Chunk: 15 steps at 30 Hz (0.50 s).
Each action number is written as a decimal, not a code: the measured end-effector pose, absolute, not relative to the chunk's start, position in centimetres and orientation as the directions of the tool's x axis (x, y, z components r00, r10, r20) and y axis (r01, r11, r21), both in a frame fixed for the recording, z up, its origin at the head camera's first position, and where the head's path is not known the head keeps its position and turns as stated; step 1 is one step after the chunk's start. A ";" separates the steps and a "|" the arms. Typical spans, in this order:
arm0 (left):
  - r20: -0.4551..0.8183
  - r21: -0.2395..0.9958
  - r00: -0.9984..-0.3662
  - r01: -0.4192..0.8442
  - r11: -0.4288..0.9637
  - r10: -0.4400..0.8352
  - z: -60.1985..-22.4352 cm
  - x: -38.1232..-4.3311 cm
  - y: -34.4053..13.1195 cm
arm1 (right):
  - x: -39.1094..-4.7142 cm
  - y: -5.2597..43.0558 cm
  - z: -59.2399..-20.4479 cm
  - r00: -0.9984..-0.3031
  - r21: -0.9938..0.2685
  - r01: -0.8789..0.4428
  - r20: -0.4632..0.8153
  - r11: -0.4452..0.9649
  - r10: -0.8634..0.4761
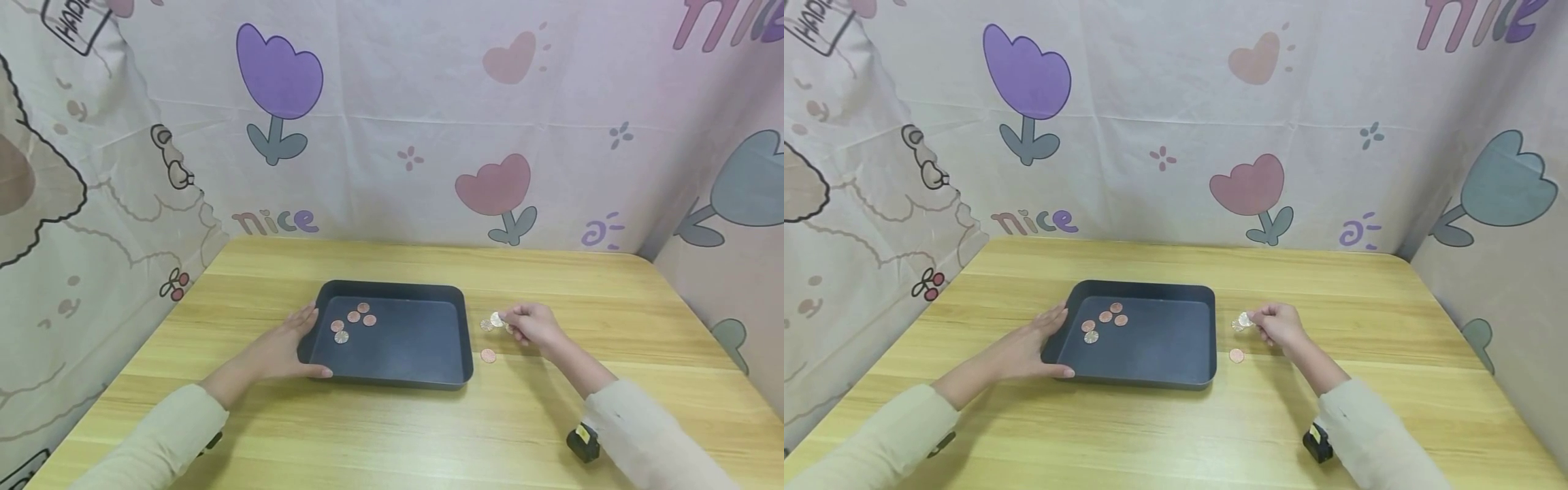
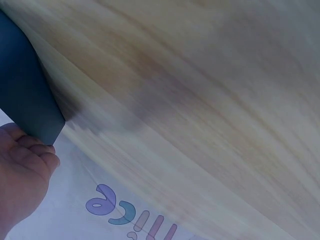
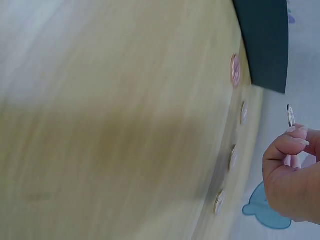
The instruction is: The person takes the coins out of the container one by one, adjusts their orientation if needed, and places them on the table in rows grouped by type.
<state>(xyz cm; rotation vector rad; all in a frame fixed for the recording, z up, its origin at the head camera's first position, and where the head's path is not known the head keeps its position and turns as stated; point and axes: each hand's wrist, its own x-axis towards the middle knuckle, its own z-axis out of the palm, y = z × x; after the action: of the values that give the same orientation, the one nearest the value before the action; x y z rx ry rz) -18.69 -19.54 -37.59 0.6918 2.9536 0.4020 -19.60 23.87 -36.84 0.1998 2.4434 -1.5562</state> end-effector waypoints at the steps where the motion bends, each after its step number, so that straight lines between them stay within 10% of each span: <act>1: -0.020 0.271 -0.895 0.425 0.864 0.446 -37.6 -18.7 -19.6 | -19.5 24.2 -36.9 -0.962 -0.870 0.243 -0.273 0.428 -0.009; 15: -0.018 0.275 -0.896 0.423 0.863 0.444 -37.7 -18.7 -19.5 | -18.1 28.9 -37.6 -0.962 -0.845 0.254 -0.272 0.470 0.029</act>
<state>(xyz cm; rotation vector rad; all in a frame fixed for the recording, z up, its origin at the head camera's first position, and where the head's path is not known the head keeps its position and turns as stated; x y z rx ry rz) -18.70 -19.52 -37.69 0.6885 2.9544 0.4086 -18.08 28.90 -37.56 0.2439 2.4981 -1.4921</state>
